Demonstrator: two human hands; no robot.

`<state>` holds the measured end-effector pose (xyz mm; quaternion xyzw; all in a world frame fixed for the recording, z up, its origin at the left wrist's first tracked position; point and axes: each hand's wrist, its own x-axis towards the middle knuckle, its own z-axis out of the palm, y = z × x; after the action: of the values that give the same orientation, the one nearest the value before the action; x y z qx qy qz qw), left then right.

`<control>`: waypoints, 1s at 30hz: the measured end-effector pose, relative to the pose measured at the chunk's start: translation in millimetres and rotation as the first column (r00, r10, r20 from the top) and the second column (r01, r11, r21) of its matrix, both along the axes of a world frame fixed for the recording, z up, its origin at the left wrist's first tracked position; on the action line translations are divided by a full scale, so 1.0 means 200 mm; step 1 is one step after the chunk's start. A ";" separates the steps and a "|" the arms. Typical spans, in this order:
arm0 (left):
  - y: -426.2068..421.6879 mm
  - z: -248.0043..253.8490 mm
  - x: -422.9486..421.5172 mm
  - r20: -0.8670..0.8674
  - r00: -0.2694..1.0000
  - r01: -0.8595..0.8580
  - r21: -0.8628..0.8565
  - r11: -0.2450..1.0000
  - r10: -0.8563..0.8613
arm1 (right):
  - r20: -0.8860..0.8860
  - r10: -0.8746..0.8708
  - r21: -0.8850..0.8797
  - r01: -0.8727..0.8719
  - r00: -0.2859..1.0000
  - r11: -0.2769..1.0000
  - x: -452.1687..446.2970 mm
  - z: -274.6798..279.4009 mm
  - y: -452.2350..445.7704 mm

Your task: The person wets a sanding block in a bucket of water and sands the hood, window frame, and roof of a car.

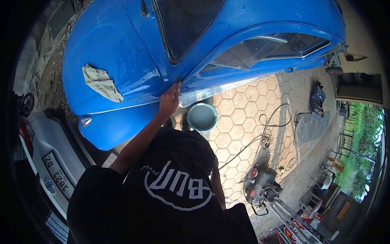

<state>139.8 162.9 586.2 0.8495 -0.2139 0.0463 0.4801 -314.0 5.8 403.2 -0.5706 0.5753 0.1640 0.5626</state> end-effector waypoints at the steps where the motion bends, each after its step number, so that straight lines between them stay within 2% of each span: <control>1: 0.07 -0.05 0.00 -0.029 0.999 0.038 0.032 0.999 -0.038 | 0.000 0.000 -0.001 0.000 1.000 1.000 -0.01 0.00 0.00; 3: 0.17 -0.11 0.05 -0.077 0.991 0.114 0.080 0.990 -0.108 | 0.000 0.007 -0.004 -0.007 1.000 1.000 0.00 0.00 -0.02; 5: 0.16 -0.15 0.06 -0.078 0.991 0.115 0.034 0.993 -0.112 | -0.001 0.000 -0.006 0.000 1.000 1.000 -0.01 0.00 0.00; 10: -0.07 0.11 0.13 0.002 0.996 0.087 -0.045 0.995 -0.087 | -0.005 -0.030 -0.019 0.030 1.000 0.999 -0.02 0.00 0.04; 13: 0.01 0.02 0.13 -0.029 0.991 0.131 -0.051 0.990 -0.133 | -0.005 -0.045 -0.021 0.045 0.999 0.999 -0.02 0.01 0.06; 16: 0.05 -0.03 0.13 0.058 0.990 0.134 -0.118 0.984 -0.128 | -0.003 -0.055 -0.026 0.055 0.998 0.998 -0.01 0.01 0.07; 17: 0.02 -0.03 0.14 0.033 0.992 0.126 -0.104 0.987 -0.123 | -0.003 -0.060 -0.024 0.060 0.998 0.998 -0.01 0.01 0.08; 19: -0.08 0.11 0.17 -0.019 0.995 0.099 -0.070 0.993 -0.100 | -0.002 -0.063 -0.026 0.063 0.998 0.998 0.00 0.00 0.08; 22: -0.27 0.41 0.24 0.131 0.985 0.140 -0.268 0.953 -0.108 | -0.007 -0.065 -0.026 0.065 0.998 0.998 -0.02 0.01 0.11; 25: -0.26 0.36 0.23 0.234 0.969 0.145 -0.258 0.955 -0.084 | -0.001 -0.067 -0.029 0.067 0.998 0.997 0.00 0.01 0.09; 26: -0.20 0.33 0.20 0.077 0.990 0.129 -0.195 0.972 -0.116 | 0.002 -0.072 -0.029 0.073 0.997 0.997 0.01 0.01 0.09; 29: -0.08 0.20 0.12 0.002 0.992 0.123 -0.154 0.980 -0.124 | 0.007 -0.092 -0.031 0.093 0.996 0.995 0.02 0.01 0.10; 30: -0.11 0.20 0.14 0.063 0.994 0.096 -0.151 0.984 -0.088 | 0.011 -0.097 -0.034 0.097 0.995 0.995 0.03 0.01 0.10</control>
<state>167.3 140.4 626.1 0.7975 -0.2621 0.0641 0.5396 -307.9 26.8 404.8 -0.5524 0.6025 0.1240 0.5625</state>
